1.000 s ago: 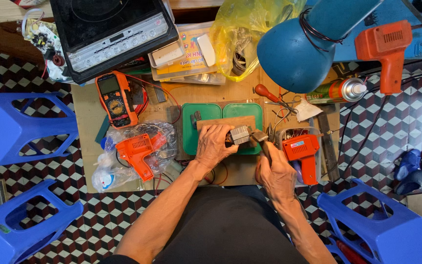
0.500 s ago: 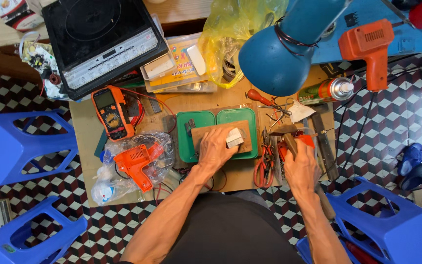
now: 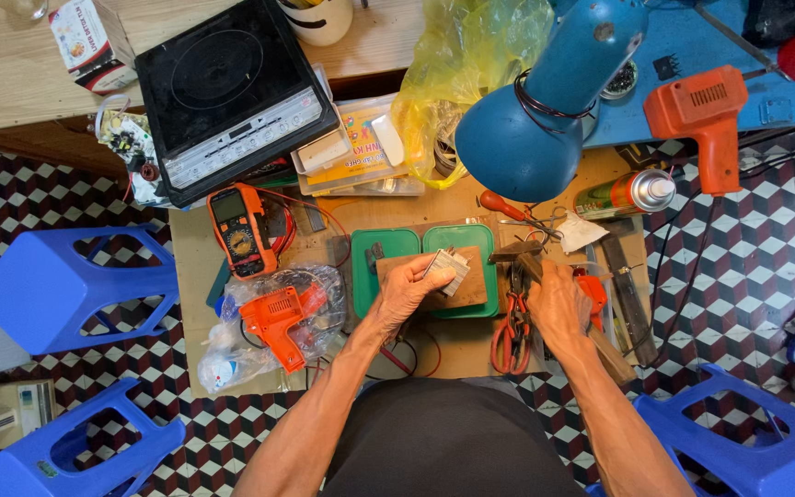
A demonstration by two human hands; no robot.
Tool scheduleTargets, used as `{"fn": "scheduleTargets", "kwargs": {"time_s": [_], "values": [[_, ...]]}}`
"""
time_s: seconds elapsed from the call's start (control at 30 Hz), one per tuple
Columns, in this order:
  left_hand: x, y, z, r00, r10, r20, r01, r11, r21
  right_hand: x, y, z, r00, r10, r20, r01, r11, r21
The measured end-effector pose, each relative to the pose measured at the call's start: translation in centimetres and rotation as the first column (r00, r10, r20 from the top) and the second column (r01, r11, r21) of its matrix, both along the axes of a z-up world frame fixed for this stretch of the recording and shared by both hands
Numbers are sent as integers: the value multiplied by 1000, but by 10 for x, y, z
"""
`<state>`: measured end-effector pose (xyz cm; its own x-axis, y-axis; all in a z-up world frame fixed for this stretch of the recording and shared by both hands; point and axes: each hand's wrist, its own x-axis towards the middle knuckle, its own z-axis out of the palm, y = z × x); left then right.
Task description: The person uses a hammer and screwdriver to adjust a small electronic component, then uses a multimeter to test electrical connections. They also handle a roll of blue tape and various tools on a cluttered workbench.
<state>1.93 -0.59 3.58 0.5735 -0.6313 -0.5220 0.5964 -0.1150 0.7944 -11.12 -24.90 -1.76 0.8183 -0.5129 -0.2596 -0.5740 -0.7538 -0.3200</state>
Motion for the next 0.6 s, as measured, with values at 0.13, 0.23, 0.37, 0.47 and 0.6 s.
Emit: {"fn": "scheduleTargets", "kwargs": {"time_s": [0.13,0.23,0.37,0.47,0.6], "values": [[0,-5,8,999,20,34,-22,998,51,0,-2,-2,998,-41,51,38,998,50],[0,-8,12,997,15,69,-22,995,100,-4,-2,-4,990,-72,125,61,994,90],[1,-10,13,999,16,48,-21,992,124,-9,0,-2,978,-132,163,106,981,160],[3,-11,11,998,9,57,-16,992,122,-11,2,5,961,-159,226,112,972,206],[5,-13,6,995,-31,90,25,997,68,-11,5,16,945,-323,57,279,884,375]]}}
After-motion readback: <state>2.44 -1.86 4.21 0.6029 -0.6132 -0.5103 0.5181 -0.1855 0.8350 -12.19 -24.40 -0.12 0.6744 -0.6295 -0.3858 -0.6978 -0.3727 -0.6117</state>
